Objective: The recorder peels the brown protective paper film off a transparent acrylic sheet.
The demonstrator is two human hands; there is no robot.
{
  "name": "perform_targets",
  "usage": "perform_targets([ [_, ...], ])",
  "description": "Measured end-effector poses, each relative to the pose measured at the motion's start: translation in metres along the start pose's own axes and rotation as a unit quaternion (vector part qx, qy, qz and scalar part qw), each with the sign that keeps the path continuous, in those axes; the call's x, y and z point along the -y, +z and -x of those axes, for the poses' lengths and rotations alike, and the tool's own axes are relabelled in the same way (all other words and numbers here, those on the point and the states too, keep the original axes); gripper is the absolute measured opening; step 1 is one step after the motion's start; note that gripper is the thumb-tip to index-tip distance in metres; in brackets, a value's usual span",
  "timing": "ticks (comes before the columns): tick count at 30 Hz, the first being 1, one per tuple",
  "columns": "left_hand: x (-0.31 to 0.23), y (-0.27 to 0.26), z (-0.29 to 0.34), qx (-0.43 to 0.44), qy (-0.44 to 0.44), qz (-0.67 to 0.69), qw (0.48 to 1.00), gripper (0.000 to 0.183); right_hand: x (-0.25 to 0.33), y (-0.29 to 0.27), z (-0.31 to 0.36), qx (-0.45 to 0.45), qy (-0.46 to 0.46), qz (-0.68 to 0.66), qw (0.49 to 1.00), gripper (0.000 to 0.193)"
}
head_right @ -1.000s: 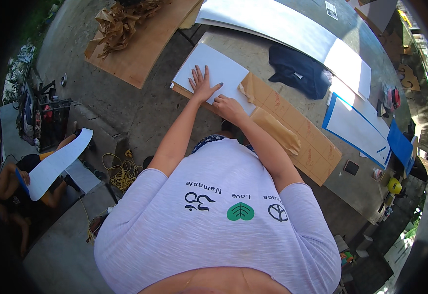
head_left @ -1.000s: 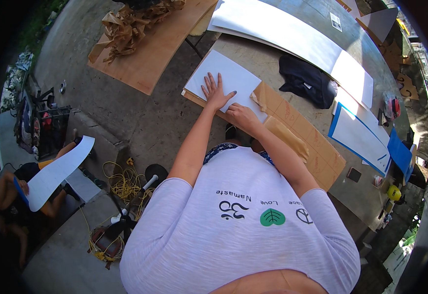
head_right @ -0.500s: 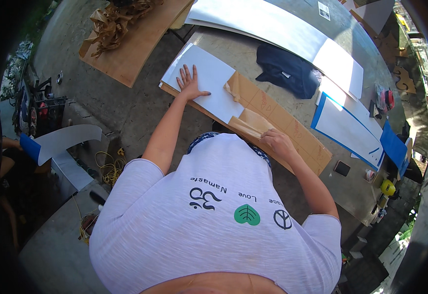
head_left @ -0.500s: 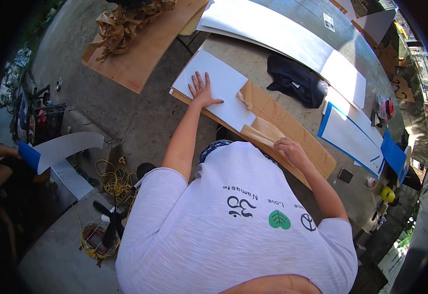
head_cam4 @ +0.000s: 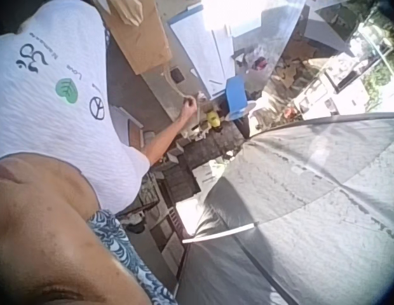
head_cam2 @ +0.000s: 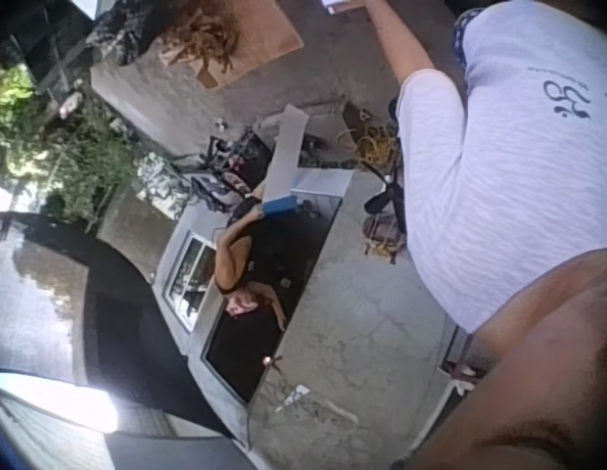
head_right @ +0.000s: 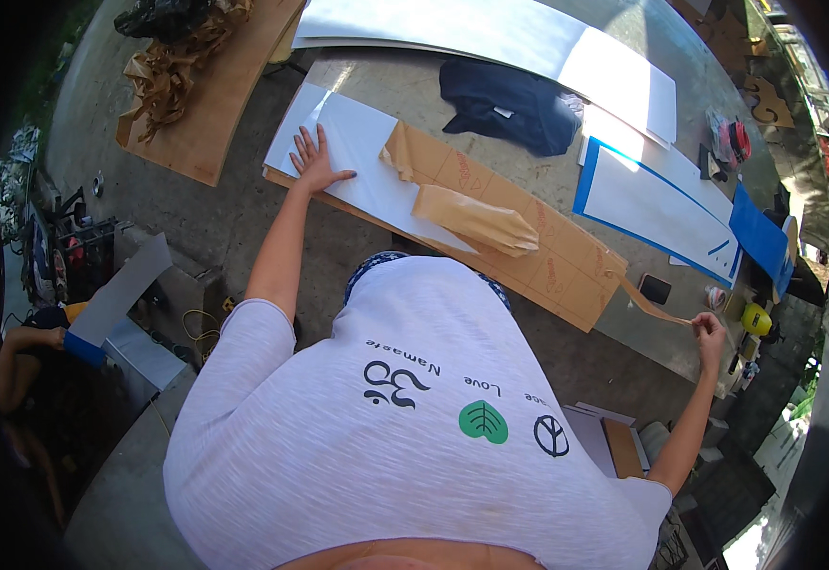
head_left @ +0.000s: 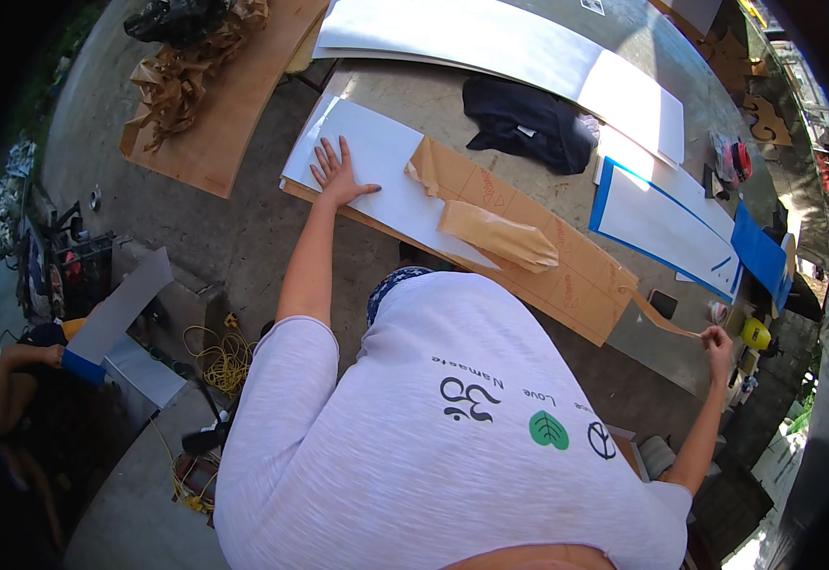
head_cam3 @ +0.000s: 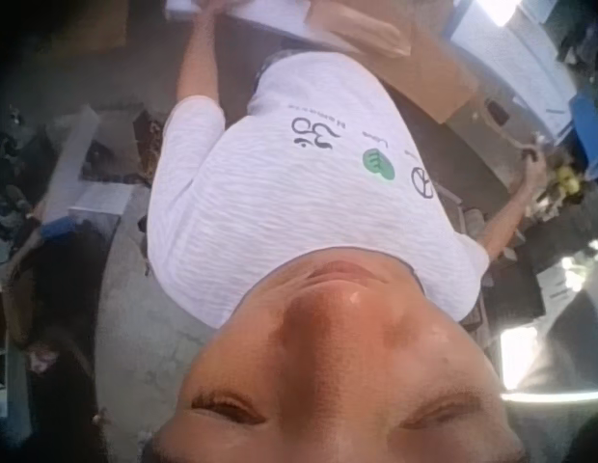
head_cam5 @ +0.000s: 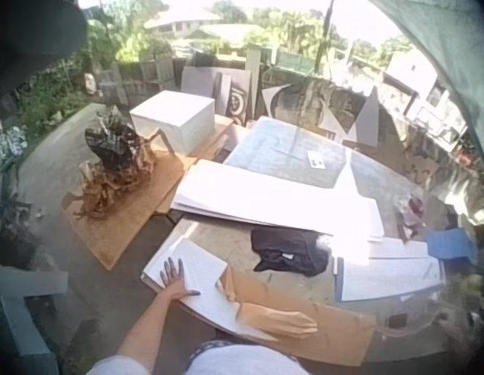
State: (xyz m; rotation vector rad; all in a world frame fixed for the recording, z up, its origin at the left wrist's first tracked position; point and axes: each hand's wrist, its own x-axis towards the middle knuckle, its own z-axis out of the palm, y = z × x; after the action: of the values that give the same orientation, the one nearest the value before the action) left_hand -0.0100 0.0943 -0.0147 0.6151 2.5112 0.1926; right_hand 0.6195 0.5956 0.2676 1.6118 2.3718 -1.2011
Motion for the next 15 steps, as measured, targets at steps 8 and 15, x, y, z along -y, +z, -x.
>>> perform_targets([
  [8, -0.003, -0.002, 0.003, -0.028, -0.002, 0.015, 1.000, 0.142, 0.091, 0.100, -0.016, 0.074, -0.041, -0.123, 0.989, 0.028],
  [15, -0.066, -0.011, 0.009, -0.123, -0.034, 0.068, 0.989, 0.092, 0.268, 0.370, -0.061, 0.150, -0.276, 0.102, 0.944, 0.025],
])
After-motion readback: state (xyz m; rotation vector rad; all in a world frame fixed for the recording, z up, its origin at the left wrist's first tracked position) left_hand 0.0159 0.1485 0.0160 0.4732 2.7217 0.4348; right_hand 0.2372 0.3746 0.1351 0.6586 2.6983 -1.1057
